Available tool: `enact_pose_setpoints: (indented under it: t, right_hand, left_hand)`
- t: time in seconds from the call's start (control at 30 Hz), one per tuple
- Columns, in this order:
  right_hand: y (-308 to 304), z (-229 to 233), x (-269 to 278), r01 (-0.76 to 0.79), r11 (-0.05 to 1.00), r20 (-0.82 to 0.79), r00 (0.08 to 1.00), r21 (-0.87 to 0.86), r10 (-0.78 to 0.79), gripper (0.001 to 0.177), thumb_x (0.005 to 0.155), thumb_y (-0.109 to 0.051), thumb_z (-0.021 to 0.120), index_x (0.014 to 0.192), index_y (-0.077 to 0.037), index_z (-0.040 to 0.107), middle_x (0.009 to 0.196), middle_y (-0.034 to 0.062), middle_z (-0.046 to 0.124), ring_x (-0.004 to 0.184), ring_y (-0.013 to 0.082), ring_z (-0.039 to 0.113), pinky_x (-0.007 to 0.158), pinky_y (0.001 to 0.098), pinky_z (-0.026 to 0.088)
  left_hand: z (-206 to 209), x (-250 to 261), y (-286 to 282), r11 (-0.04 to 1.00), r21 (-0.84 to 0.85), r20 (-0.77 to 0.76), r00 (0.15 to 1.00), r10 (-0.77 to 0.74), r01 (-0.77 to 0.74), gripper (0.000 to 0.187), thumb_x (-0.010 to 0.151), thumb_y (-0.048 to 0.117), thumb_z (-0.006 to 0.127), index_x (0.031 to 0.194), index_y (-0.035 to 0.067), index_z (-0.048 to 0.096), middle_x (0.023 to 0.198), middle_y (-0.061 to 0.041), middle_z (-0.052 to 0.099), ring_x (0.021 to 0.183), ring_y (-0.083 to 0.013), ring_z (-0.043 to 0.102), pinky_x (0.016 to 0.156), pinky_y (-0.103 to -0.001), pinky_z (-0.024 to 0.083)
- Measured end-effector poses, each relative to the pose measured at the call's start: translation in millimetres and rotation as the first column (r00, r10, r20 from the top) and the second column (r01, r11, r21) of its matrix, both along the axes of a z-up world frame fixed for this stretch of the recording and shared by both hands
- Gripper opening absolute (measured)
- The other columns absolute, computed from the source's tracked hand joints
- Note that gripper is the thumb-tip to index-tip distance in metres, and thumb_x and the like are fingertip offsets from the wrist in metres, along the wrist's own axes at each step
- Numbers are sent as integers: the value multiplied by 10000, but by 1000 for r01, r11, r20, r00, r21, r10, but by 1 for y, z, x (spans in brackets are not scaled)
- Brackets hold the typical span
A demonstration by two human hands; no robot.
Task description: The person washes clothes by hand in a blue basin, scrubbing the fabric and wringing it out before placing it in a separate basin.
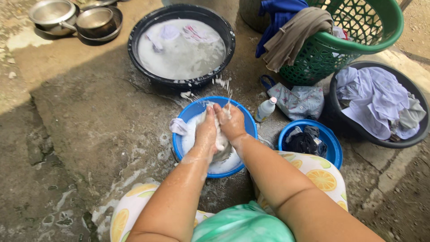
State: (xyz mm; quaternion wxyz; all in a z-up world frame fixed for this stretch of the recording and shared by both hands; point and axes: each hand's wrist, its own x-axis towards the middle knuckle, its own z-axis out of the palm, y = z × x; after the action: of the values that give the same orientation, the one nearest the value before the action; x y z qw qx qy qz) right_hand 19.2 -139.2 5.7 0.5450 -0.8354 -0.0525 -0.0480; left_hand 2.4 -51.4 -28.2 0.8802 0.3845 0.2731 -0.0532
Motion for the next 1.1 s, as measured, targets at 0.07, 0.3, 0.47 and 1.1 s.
enact_pose_setpoints:
  t: [0.07,0.3,0.47,1.1]
  right_hand:
    - [-5,-2,7,57,998,25,998,38,-58,432,1004,-358,678,705,-65,571,674,99,585,626,212,538,627,385,452]
    - [24,-20,-37,-422,893,193,900,156,392,379,989,-247,618,693,-26,535,679,149,588,660,246,574,608,398,494]
    - [-35,-59,34,88,987,116,991,-137,-72,406,1011,-265,635,708,4,602,714,176,593,641,251,545,632,393,447]
    - [2,-64,-11,-5,996,-339,941,-93,-27,364,841,-234,754,1142,-42,688,1143,152,686,1044,250,704,944,334,545]
  left_hand:
    - [19,-6,-2,997,-80,-4,1000,-19,19,517,1012,491,526,1269,55,629,1134,-135,679,1054,-278,631,892,-440,533]
    - [33,-18,32,992,102,-193,979,-59,80,590,922,497,567,1289,39,630,1133,-148,658,983,-277,621,809,-422,495]
    - [5,15,23,986,159,165,983,-76,50,450,849,285,713,1154,-45,684,1072,-173,689,980,-340,645,857,-478,517]
    - [78,10,71,981,-195,405,910,89,-10,545,851,360,757,1268,57,582,1145,-90,717,1002,-225,743,888,-391,642]
